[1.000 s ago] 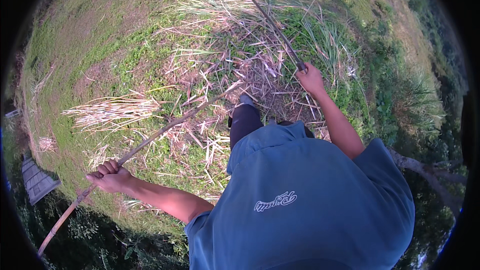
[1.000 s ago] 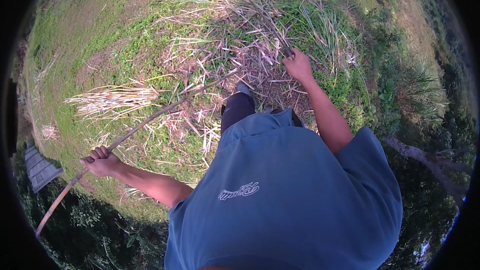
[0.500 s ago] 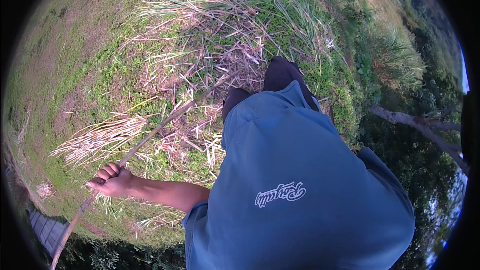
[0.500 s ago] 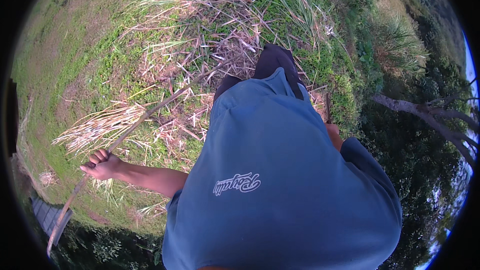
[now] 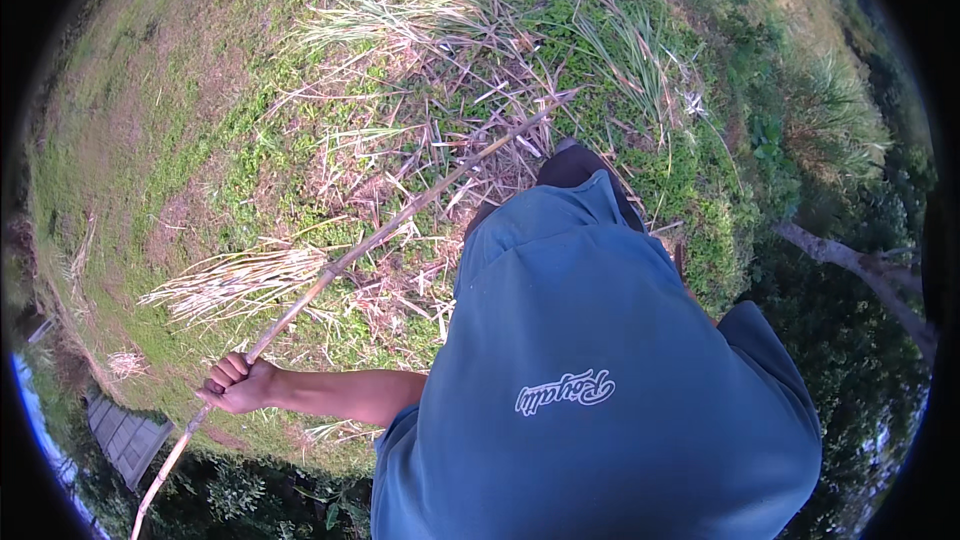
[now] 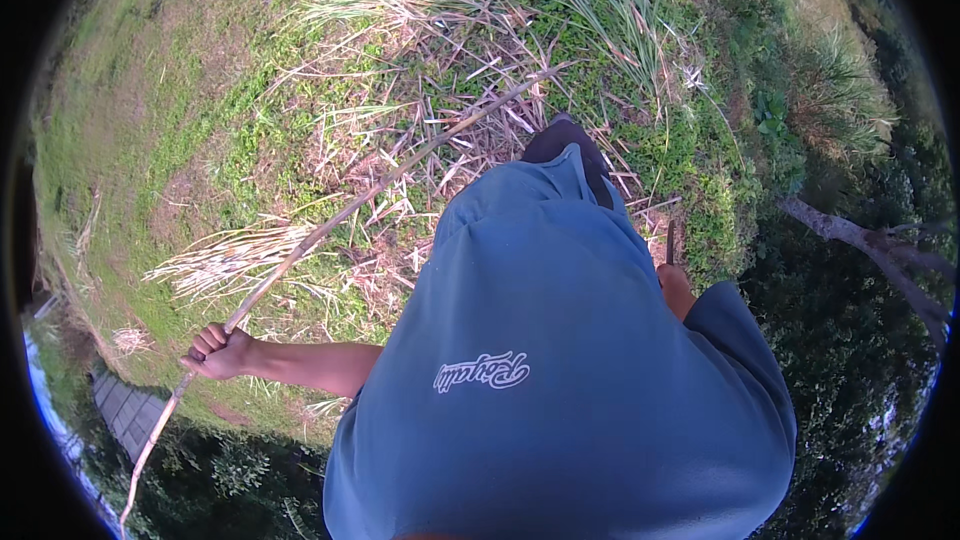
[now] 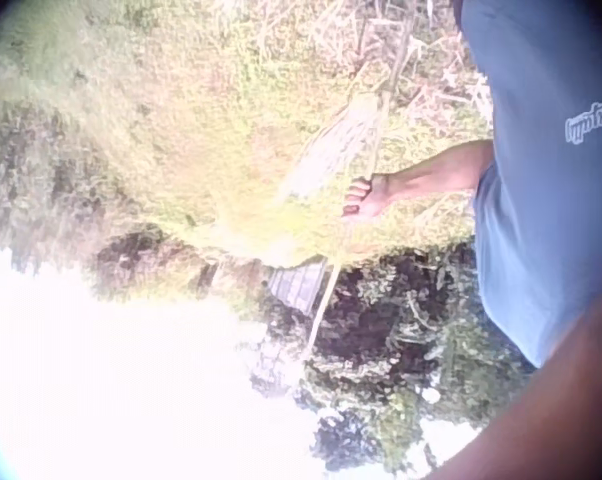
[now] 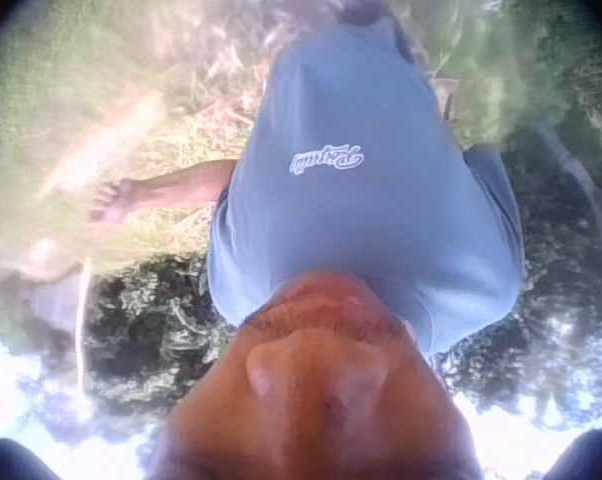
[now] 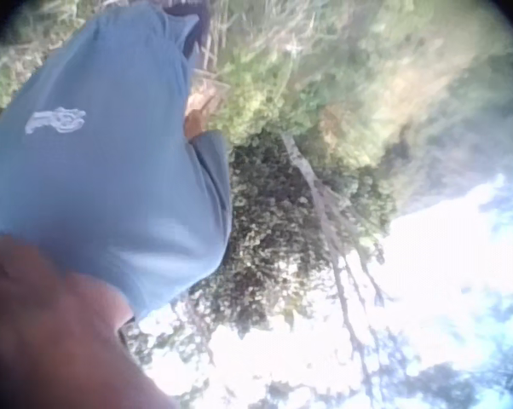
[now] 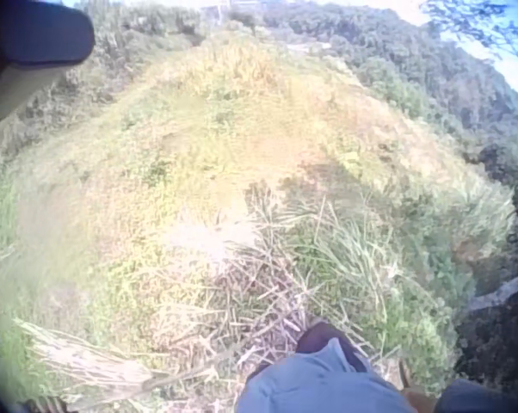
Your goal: The person uses a machete to cut long sticks into shorter pieces. They repeatedly pick up sticks from the ground, position them, and chop them into smaller segments, dropping the cut pieces onto a growing pile.
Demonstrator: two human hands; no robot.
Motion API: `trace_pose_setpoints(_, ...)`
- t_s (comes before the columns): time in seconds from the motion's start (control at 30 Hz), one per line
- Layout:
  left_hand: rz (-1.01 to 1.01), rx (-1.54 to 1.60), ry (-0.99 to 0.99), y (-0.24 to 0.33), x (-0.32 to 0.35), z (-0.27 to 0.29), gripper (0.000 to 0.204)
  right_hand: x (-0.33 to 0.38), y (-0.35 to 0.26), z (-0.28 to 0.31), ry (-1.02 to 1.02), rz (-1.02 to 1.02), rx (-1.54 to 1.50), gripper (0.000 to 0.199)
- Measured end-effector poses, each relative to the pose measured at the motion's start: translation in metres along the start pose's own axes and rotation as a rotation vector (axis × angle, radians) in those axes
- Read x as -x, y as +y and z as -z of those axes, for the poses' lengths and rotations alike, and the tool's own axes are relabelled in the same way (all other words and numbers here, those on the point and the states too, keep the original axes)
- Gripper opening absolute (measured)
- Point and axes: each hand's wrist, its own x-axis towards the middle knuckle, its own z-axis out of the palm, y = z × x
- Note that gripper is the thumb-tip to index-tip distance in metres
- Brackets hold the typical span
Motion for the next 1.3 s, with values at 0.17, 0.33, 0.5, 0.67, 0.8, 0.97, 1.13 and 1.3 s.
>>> trace_pose_setpoints(0.17, -0.072, -0.111, 0.163, -0.038, 0.019, -0.058, 0.037, -0.02, -0.178, 0.064, 0.022, 0.31, -0.518, 0.019)
trace_pose_setpoints(0.33, -0.104, -0.007, 0.129, -0.055, -0.023, -0.124, 0.036, 0.066, -0.297, 0.122, 0.22, 0.578, -0.496, 0.017)
trace_pose_setpoints(0.5, -0.103, 0.122, 0.122, -0.104, -0.052, -0.158, 0.039, 0.067, -0.311, 0.124, 0.353, 0.629, -0.522, 0.017)
trace_pose_setpoints(0.67, -0.167, 0.088, 0.102, -0.149, -0.055, -0.225, 0.038, 0.035, -0.153, 0.028, 0.262, 0.228, -0.538, 0.019)
trace_pose_setpoints(0.8, -0.18, 0.166, 0.065, -0.16, -0.066, -0.269, 0.04, 0.057, -0.176, -0.061, 0.147, 0.295, -0.298, 0.024)
trace_pose_setpoints(0.97, -0.156, 0.214, 0.022, -0.155, -0.053, -0.324, 0.036, 0.253, -0.557, -0.08, 0.062, 1.127, -0.325, 0.027)
trace_pose_setpoints(1.13, -0.178, 0.138, 0.053, -0.13, -0.037, -0.319, 0.036, 0.141, -0.445, -0.084, 0.122, 0.978, 0.037, 0.031)
trace_pose_setpoints(1.3, -0.16, 0.126, 0.064, -0.123, -0.024, -0.3, 0.04, 0.009, -0.229, 0.005, 0.09, 0.44, 0.525, 0.036)
